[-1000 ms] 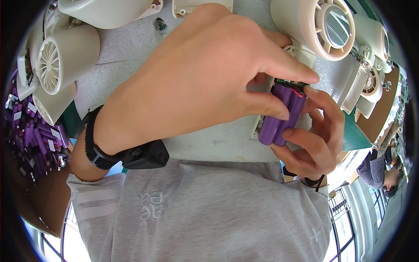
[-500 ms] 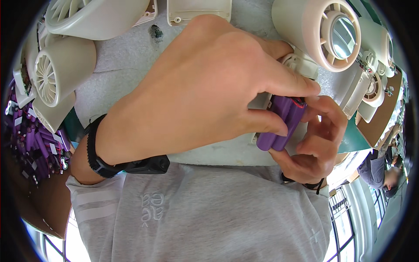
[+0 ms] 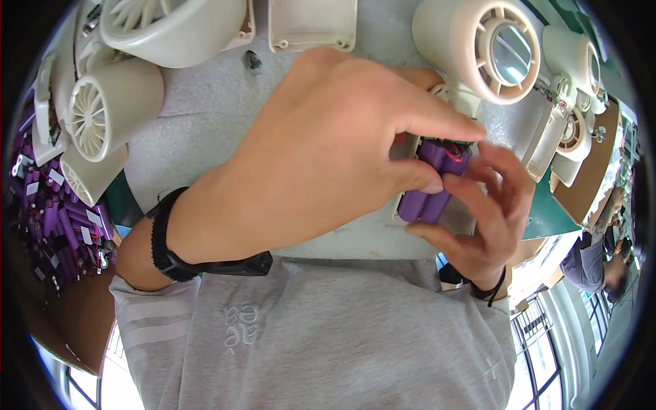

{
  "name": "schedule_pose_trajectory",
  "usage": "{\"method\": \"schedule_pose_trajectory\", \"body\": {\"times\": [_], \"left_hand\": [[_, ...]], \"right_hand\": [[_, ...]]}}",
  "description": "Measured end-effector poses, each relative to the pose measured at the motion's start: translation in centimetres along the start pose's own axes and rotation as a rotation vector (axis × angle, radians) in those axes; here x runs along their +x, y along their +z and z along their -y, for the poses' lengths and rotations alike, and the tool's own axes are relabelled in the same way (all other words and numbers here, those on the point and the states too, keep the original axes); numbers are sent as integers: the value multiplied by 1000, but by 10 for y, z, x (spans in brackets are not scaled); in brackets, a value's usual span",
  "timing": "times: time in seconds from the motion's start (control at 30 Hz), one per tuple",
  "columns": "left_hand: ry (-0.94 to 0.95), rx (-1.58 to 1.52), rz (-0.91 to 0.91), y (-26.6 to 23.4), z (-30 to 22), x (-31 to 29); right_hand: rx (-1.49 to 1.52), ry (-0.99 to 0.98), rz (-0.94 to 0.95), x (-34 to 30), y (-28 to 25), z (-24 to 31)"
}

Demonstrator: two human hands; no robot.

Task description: The person assembles portable fans by plugging battery wires into circuit boards and inserting the battery packs into the fan handles by hand before setting the assembled fans aside.

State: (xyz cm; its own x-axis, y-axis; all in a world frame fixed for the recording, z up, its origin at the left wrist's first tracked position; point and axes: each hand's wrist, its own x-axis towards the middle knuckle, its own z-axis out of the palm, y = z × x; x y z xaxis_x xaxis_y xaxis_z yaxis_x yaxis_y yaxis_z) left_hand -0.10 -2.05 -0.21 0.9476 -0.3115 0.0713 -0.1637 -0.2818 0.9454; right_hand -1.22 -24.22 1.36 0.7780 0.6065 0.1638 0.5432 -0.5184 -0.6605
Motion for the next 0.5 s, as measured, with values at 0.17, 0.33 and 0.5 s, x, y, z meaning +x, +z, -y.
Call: {"method": "schedule_pose_trajectory", "body": {"times": [0.17, 0.33, 0.5], "left_hand": [[-18, 15, -5, 0, -8, -3], [20, -163, -54, 5, -1, -4], [-1, -85, -8, 0, -5, -7]], "right_hand": [[-318, 28, 83, -6, -5, 11], [-306, -105, 66, 5, -10, 6], [-85, -16, 45, 6, -7, 17]]}}
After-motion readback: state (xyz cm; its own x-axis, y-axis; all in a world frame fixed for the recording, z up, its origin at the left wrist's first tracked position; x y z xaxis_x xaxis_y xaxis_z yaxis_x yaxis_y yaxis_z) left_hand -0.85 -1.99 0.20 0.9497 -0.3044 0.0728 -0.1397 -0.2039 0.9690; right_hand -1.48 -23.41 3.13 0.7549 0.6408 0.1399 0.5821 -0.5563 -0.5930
